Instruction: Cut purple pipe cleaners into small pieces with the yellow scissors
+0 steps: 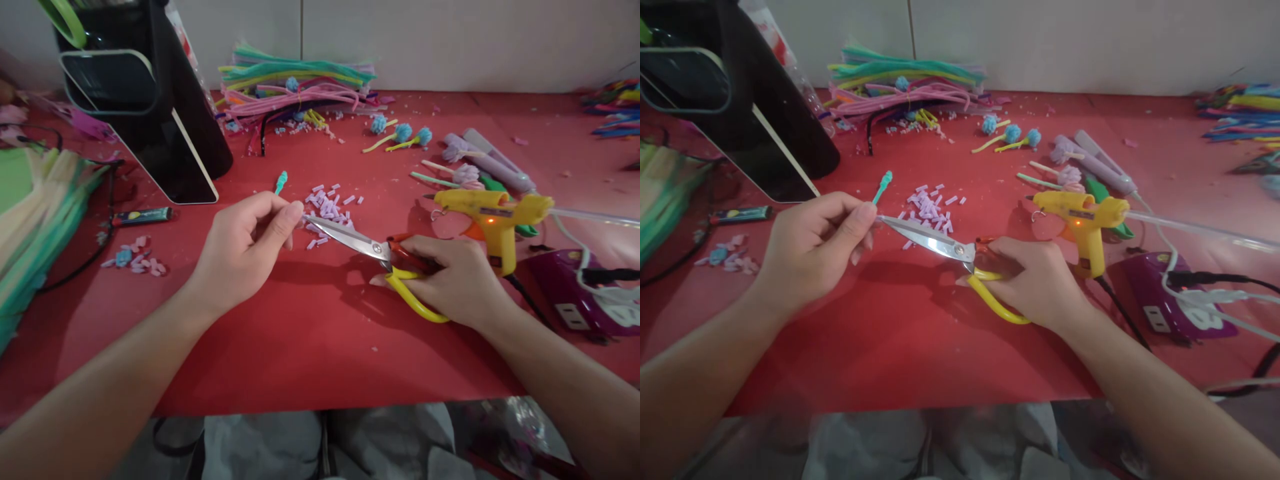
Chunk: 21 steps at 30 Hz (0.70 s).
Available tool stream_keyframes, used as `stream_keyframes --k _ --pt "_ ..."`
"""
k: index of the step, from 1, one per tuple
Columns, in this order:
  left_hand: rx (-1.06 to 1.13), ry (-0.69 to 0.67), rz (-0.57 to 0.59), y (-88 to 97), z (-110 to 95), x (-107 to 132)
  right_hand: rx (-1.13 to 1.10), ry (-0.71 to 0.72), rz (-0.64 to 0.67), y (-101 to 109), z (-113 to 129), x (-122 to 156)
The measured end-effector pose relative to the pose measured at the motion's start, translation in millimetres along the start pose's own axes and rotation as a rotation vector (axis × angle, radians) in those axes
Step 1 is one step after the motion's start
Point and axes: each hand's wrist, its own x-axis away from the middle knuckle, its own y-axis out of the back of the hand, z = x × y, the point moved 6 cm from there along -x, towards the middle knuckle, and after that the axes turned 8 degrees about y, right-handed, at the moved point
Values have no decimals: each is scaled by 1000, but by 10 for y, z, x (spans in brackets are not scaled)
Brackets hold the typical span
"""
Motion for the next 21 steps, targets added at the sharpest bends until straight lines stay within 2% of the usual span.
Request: stream_keyframes --k 12,21 --pt "-17 -9 -17 10 -9 7 -32 -37 5 -14 -38 22" --pt "-6 5 4 -3 -8 4 -33 5 0 -13 -3 6"
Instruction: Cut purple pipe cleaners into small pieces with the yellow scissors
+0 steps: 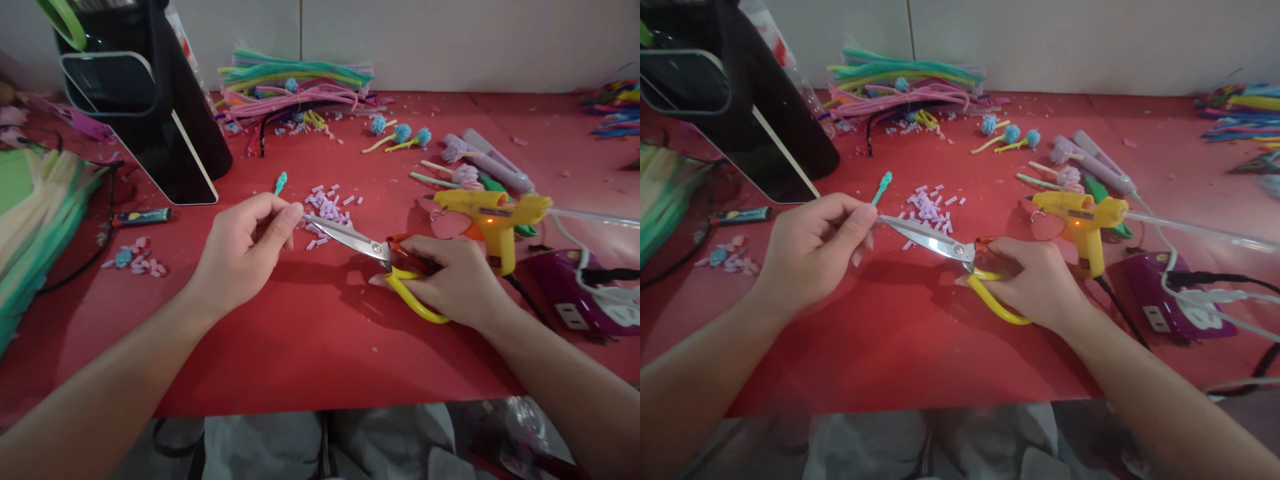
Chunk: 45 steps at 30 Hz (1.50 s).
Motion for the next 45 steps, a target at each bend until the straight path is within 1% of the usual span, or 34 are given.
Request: stream_keyframes --k 12,19,25,30,37,45 --pt "-13 -5 6 -6 0 7 -3 -35 35 1 2 -6" --pt "-14 -2 4 -3 3 11 -23 -32 36 2 12 -13" --pt "-15 1 9 -4 6 11 3 -27 17 11 8 -14" --pt "-28 2 11 -4 4 8 11 -17 25 15 21 -19" --pt "-36 -13 -21 15 9 11 -29 -40 29 4 12 -5" --pt "-39 -15 -5 9 -2 20 -26 -47 37 -6 -9 -8"
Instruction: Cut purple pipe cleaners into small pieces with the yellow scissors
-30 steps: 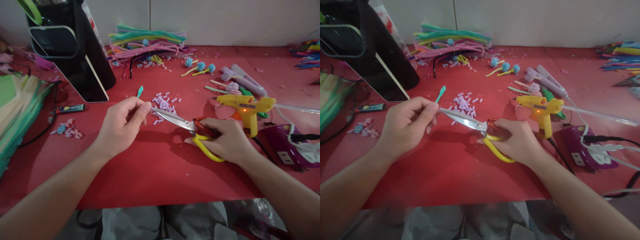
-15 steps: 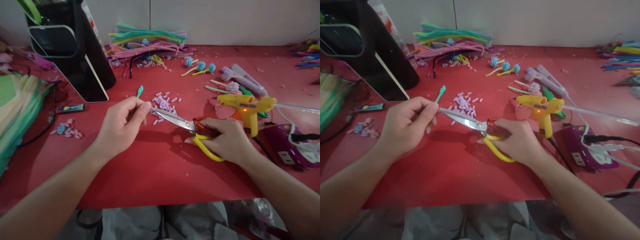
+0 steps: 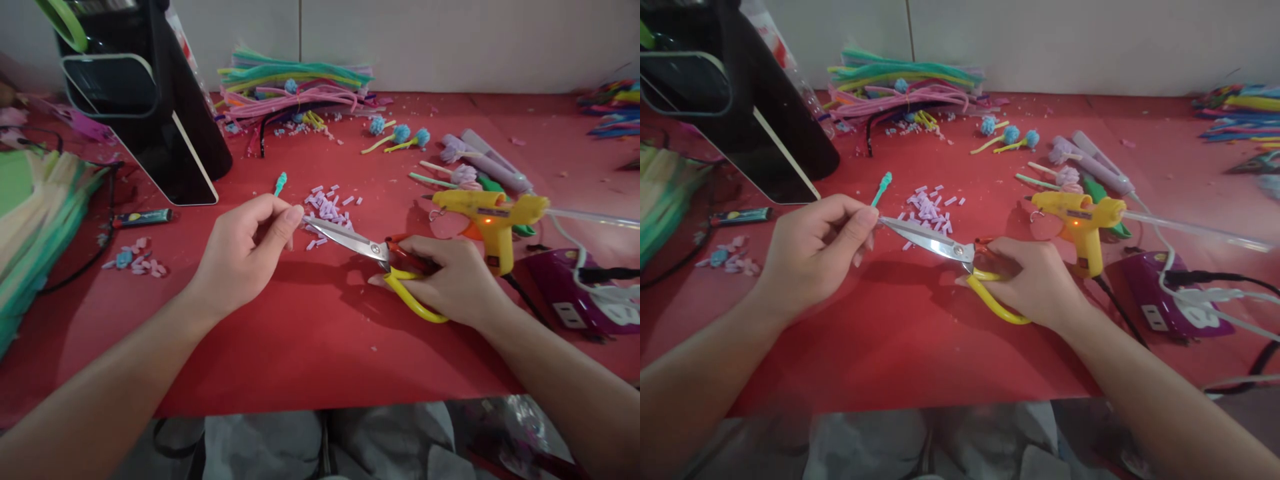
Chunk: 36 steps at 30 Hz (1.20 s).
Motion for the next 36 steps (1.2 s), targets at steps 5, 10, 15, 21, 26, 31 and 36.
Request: stream_keyframes --k 5,10,15,21,26,31,36 --pt "-13 -10 -9 9 -8 -1 -13 11 -3 0 11 3" --pt "-25 -12 -34 31 -11 -3 -6 -4 -3 2 1 1" --pt "-36 -13 -22 21 -8 0 -7 -5 8 -4 0 0" --pt "-16 5 -14 8 -1 1 -4 -4 -10 6 4 -4" --pt "-4 14 -1 -4 -2 -3 16 2 -7 8 10 -13" --pt "0 9 -2 -5 4 -7 -17 -20 -15 9 -14 11" --pt "5 17 -4 -6 15 -3 -25 -40 -22 15 -30 36"
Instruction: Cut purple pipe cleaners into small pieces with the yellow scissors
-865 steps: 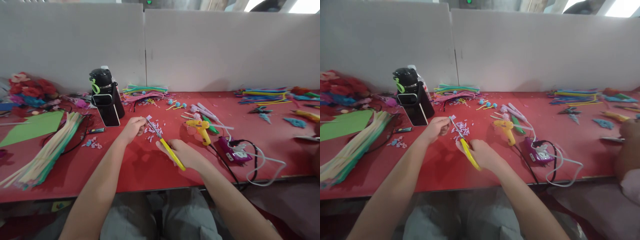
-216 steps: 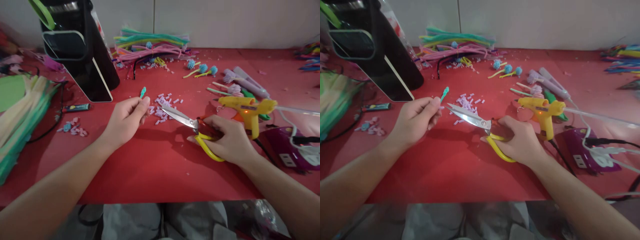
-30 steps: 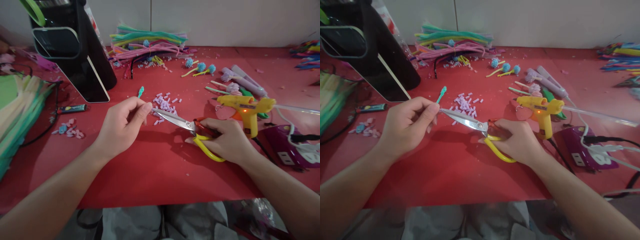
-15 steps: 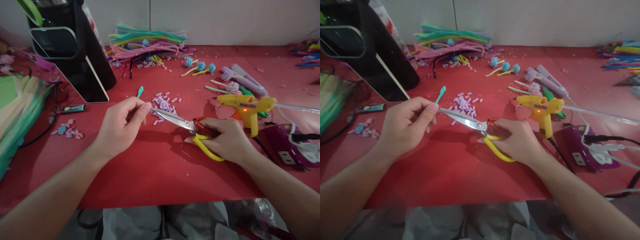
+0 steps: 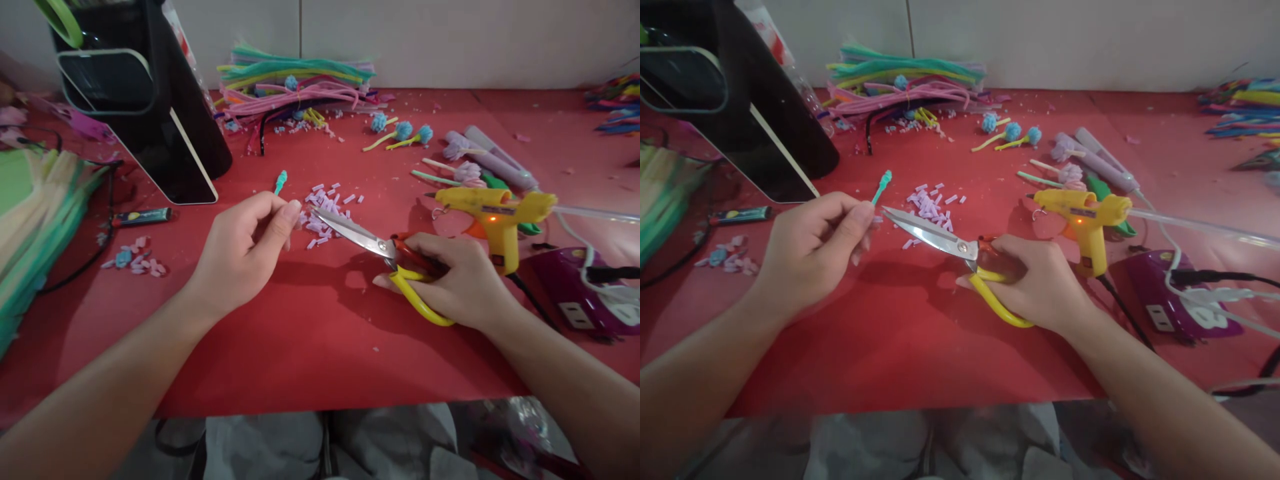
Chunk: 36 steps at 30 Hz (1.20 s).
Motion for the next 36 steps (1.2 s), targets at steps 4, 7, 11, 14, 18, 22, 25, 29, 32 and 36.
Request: stream_keyframes --k 4,7,11,14,18,22,25,29,32,36 --pt "-15 -1 -6 2 -9 7 -15 19 11 -10 23 -12" --pt "-29 -7 -8 2 -23 10 -31 48 14 -14 39 -24" --pt "-30 -14 -4 -4 -36 12 -17 57 18 -16 33 -33" --pt "-30 -7 8 -11 -30 14 14 49 20 -15 29 -34" --pt "-39 2 10 -14 -25 17 21 36 7 -9 20 -21" --pt "-48 12 -2 -13 -41 26 19 50 -14 -3 23 -7" --pt "-43 20 6 -24 -50 34 20 59 -5 -14 28 -9" --pt "-37 16 4 -29 -46 38 33 77 -9 -11 45 -12" --pt "-35 17 9 -33 -36 36 35 93 -17 -4 61 -15" --pt "-18 19 26 -45 -28 38 42 99 -17 -8 59 -25"
